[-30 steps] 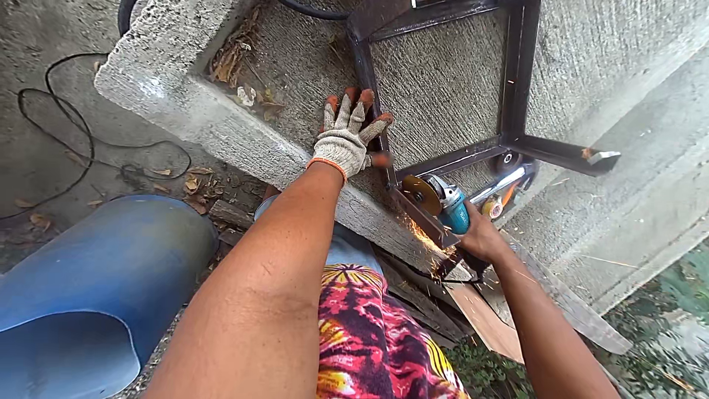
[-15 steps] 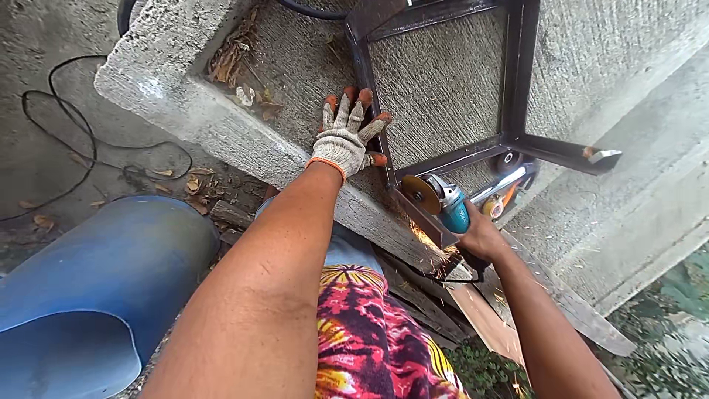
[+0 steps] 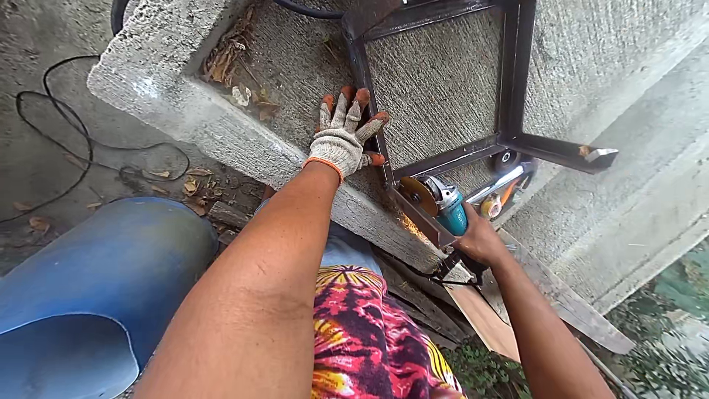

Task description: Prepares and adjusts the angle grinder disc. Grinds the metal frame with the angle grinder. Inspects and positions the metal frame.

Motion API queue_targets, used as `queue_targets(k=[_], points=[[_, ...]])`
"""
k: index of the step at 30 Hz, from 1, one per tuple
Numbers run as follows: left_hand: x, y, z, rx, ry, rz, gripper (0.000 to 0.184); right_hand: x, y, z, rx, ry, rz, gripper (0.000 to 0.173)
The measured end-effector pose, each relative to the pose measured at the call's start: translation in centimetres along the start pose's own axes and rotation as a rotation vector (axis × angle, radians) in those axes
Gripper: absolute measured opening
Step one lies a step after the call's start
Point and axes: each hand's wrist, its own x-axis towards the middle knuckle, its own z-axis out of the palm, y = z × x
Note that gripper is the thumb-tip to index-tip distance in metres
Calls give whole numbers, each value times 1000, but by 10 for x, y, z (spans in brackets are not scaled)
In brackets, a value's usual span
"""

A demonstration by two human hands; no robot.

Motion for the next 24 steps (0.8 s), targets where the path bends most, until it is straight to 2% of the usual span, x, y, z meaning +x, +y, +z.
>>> queue_targets(k=[4,10,19,24], points=[[0,1,-1,12,-6,-4,93,1,-2,-1,8,-10,11,99],[0,0,0,13,8,3,94,-4,17,-1,72,-50,-8,96],[-1,4,1,56,4,-14,97,-28,51,4,292,87,41,101],[-1,5,2,83,15,-17,100,-26,56,9,369,73,64,102]])
